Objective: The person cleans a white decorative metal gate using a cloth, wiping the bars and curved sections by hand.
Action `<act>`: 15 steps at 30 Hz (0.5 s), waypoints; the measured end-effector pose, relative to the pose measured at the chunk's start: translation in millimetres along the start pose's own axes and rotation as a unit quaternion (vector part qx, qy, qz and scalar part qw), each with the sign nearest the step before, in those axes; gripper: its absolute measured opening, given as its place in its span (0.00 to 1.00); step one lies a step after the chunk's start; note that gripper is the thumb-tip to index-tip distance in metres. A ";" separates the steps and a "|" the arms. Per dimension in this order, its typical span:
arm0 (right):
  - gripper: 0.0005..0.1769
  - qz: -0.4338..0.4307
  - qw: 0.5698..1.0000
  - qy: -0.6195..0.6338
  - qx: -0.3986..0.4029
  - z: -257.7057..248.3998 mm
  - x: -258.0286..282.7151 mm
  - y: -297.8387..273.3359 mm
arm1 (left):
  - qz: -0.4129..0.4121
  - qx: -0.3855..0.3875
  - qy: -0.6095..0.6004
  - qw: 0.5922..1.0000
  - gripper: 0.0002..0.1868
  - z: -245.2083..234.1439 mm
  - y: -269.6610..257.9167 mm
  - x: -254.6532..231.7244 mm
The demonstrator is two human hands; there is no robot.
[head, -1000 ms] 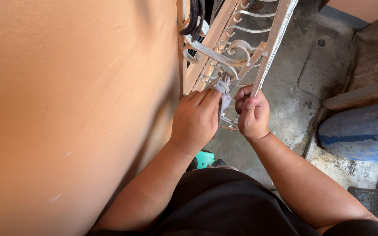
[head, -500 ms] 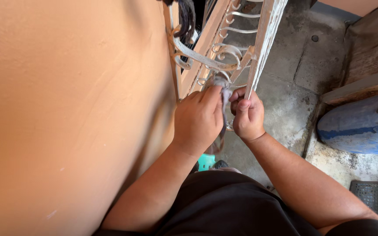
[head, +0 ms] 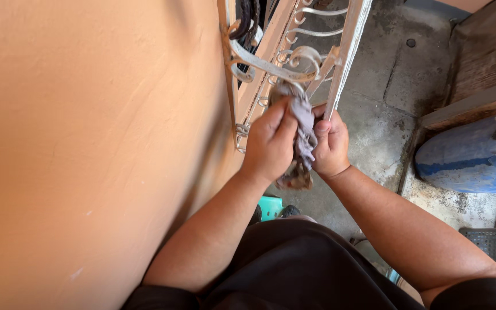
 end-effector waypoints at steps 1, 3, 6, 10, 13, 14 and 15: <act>0.41 -0.001 1.000 0.000 -0.003 0.2 0.5 0.9 | 0.001 0.003 0.001 1.000 0.11 -0.7 0.1 -0.1; 0.40 0.044 0.999 0.025 0.008 2.3 -6.0 -2.4 | 0.031 0.002 0.064 0.997 0.11 -3.6 -8.6 -3.4; 0.40 0.041 0.997 0.061 0.023 5.0 -4.6 -2.3 | 0.057 -0.028 0.125 0.990 0.10 -13.6 -18.5 3.5; 0.41 0.077 0.993 0.078 0.033 6.4 -11.1 -4.5 | 0.074 -0.043 0.030 0.996 0.09 -21.4 -29.5 16.8; 0.42 0.083 0.990 0.110 0.032 8.4 -6.4 -2.8 | 0.187 -0.068 0.227 0.953 0.10 -17.7 -31.8 -5.6; 0.43 0.081 0.990 0.110 0.036 8.0 -2.9 -0.9 | 0.120 -0.052 0.146 0.981 0.11 -16.9 -23.9 6.6; 0.44 0.081 0.990 0.111 0.043 9.0 1.8 -0.2 | 0.050 -0.038 0.065 0.996 0.14 -14.3 -19.0 19.6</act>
Point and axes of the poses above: each hand's wrist, its own y-axis towards the middle knuckle, its own z-axis out of the palm, x = y × z, the point moved 9 cm from there along y, towards the middle knuckle, and after that the axes turned 11 degrees about -y, right-handed, at the moved point
